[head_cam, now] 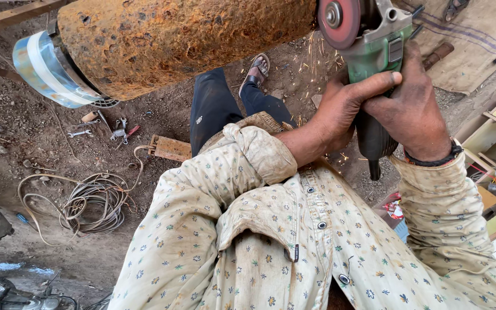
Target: The person holds an angle grinder with both hands and grinds the surface of a large rusty metal pipe, producing sparks as the disc removes rust. Near the end the person briefly repositions the pipe and resumes grinding it.
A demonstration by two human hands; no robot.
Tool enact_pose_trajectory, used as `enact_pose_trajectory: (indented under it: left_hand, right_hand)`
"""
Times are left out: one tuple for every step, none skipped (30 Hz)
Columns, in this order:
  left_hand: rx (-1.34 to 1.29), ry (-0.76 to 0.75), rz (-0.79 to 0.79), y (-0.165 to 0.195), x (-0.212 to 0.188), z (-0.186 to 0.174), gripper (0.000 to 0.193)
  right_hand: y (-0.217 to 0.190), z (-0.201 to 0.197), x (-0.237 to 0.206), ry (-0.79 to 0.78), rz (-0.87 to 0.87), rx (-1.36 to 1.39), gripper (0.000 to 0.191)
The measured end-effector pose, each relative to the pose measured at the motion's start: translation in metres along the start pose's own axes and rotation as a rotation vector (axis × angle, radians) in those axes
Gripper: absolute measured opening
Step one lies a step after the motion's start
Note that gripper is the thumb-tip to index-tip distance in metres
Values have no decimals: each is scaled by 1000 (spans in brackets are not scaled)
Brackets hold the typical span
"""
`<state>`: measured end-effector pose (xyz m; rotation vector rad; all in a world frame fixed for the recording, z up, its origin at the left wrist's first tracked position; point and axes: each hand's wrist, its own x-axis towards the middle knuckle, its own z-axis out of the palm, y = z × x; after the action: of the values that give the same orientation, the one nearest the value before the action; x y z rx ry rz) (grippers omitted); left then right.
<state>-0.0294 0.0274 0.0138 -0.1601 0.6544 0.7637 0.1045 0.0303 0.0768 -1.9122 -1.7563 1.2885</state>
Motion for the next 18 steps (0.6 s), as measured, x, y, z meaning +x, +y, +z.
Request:
enact_pose_trajectory:
  left_hand:
    - [-5,-8,-12,-1,0,0,67]
    - [-10,-14,-25,-1,0,0,66]
    - [-6,-2,-5,-2,0,0,66]
    - [-1,8,12,-2,1,0,66]
    - [4,17,26,-2,1,0,66]
    - [1,7,28,-2,1,0,66]
    - [-1,-2,31,-2,2,0,66]
    - [-3,-11,34,-2,2,-1,66]
    - [7,-2,21,-2,2,0,66]
    - [16,8,9,-2,3,1,66]
    - [24,21,-1,-2,3,1,66]
    - [13,9,13,-2,2,2,66]
    - [3,-2,25,-2,2,2,66]
    - [-5,-17,34,-2,1,2,67]
    - [-3,-2,-15,-1,1,1,66]
    - [0,11,-66,1,0,-1,66]
    - [3,23,-116,1,-1,-2,66]
    - [21,16,-80,1,-1,-1,65]
  right_hand:
    - [0,0,1,-5,-16,27,63]
    - [0,0,2,-8,14,33,64]
    - [1,0,3,-10,47,39,65]
    - [1,-1,4,-10,81,44,66]
    - [2,0,4,-6,48,6,65]
    - [2,0,5,0,15,-31,65]
    - [3,0,5,5,-17,-68,64]
    - [3,0,4,1,-9,-30,64]
    - [3,-1,4,-4,-3,7,63]
    - [2,-1,4,-11,3,44,63]
    - [2,-2,4,-7,46,70,66]
    - [2,-2,4,-5,89,97,70]
    - [2,-2,4,-3,132,125,74]
    - [2,0,5,-9,89,104,71]
    - [1,0,5,-13,49,82,68]
    - [1,1,4,-14,11,61,65]
    - [1,0,4,-5,22,25,72]
    - [1,0,4,2,32,-8,78]
